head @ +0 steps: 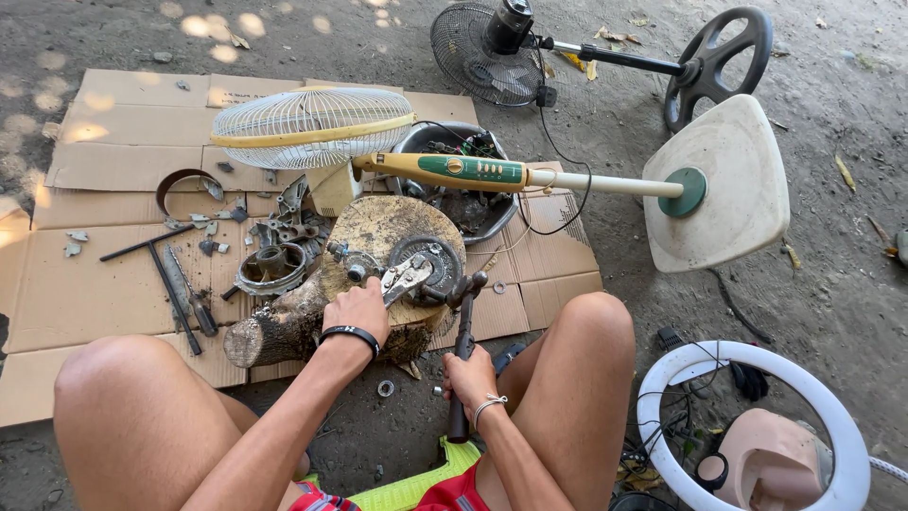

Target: Disassembling a fan motor assembly using a wrench and hammer on a wooden block

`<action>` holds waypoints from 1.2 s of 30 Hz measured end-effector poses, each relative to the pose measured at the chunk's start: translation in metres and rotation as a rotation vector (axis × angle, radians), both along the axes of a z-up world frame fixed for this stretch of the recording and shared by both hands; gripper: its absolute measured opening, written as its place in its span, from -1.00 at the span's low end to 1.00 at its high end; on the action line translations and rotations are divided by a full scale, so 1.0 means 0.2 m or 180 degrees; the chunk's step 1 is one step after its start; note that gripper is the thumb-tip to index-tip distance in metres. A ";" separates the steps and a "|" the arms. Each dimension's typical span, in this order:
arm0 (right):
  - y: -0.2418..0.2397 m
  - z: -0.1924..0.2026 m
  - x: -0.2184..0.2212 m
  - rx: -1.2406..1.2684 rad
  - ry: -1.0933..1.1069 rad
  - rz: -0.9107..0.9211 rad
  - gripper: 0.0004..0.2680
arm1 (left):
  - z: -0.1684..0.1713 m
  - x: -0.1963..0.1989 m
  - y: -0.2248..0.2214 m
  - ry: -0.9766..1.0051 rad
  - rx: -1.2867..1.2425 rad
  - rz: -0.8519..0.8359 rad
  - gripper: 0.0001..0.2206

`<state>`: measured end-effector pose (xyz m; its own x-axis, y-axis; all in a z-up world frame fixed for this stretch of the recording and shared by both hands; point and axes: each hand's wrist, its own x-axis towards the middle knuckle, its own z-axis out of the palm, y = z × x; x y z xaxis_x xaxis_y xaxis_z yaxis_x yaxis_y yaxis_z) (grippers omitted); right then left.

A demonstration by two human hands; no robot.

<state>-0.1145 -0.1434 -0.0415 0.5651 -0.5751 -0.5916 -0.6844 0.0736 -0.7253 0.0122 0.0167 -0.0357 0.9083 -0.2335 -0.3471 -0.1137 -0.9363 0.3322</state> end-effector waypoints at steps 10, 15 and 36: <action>-0.01 0.00 0.00 0.0001 0.0069 -0.0005 -0.95 | 0.06 -0.04 -0.04 -0.0066 0.0193 -0.0125 -0.80; -0.03 -0.01 -0.01 -0.0057 0.0003 0.0098 -0.95 | 0.07 -0.03 -0.05 -0.0138 0.0257 -0.0134 -0.81; -0.03 0.67 0.09 -0.2019 -0.2127 0.1348 -0.89 | 0.28 -0.06 -0.14 -0.0052 0.0435 -0.0032 -0.82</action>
<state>-0.0973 -0.1485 0.0922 0.8988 -0.3489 0.2653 -0.0046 -0.6127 -0.7903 0.0002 -0.0107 0.0201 0.9119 -0.1941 -0.3615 -0.1276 -0.9715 0.1997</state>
